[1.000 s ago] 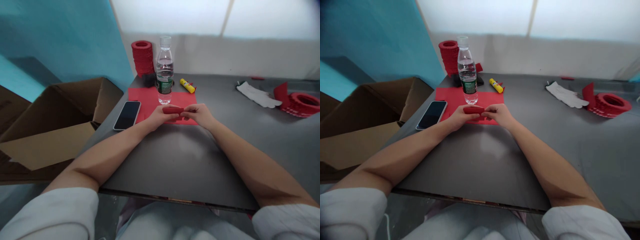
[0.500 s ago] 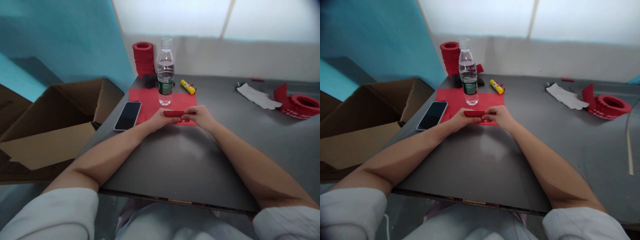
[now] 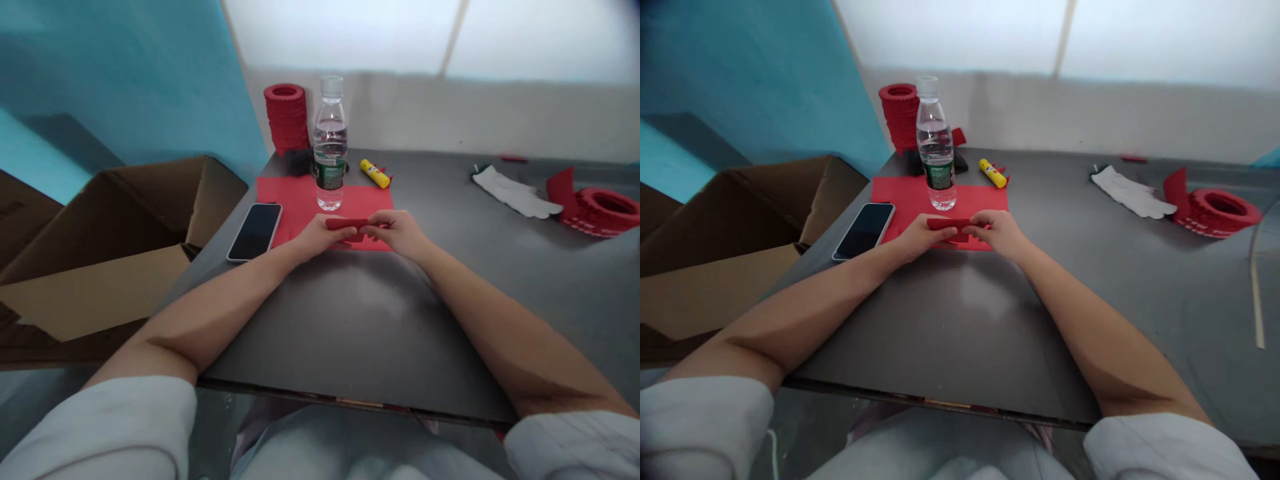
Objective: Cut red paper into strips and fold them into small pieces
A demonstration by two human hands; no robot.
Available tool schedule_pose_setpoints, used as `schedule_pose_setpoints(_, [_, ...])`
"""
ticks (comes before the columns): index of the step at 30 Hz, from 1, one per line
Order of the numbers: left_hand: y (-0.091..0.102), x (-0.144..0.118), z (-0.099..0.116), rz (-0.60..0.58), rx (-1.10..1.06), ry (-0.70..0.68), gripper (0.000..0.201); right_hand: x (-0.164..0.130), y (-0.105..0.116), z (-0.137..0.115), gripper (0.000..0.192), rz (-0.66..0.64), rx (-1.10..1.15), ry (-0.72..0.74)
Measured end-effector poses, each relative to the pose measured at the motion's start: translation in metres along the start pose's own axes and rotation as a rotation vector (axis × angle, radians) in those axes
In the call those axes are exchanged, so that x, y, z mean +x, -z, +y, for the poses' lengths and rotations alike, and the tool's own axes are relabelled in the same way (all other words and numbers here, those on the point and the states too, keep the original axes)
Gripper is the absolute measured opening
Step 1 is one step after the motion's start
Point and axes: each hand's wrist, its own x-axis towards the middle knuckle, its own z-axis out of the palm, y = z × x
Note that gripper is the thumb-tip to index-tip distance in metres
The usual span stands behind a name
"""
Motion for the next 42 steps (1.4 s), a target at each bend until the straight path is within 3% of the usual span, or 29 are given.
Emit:
schedule_pose_setpoints(10, [0.013,0.012,-0.007,0.111,0.087,-0.069,0.057,0.004,0.000,0.011,0.018,0.076,0.019,-0.007])
schedule_pose_setpoints(22, [0.003,0.006,-0.003,0.125,0.022,0.026,0.035,0.006,-0.004,0.009,0.025,0.088,0.374,-0.196])
schedule_pose_setpoints(25, [0.010,0.007,-0.004,0.062,0.081,-0.121,0.054,0.008,0.000,0.013,0.023,0.147,0.484,-0.318])
schedule_pose_setpoints(28, [0.021,0.011,-0.008,-0.009,0.380,-0.393,0.065,0.009,0.005,0.016,0.019,0.154,0.579,-0.467])
schedule_pose_setpoints(31, [0.026,0.013,-0.013,-0.021,0.751,-0.640,0.048,0.009,0.005,0.018,0.017,0.110,0.587,-0.543])
schedule_pose_setpoints(33, [0.026,0.013,-0.014,-0.035,0.861,-0.688,0.034,0.009,0.002,0.018,0.017,0.079,0.561,-0.556])
schedule_pose_setpoints(39, [0.025,0.012,-0.015,0.001,0.813,-0.413,0.029,0.008,0.003,0.018,0.021,0.030,0.366,-0.540])
schedule_pose_setpoints(42, [0.025,0.013,-0.015,0.045,0.778,-0.318,0.025,0.006,0.010,0.015,0.019,0.031,0.214,-0.338])
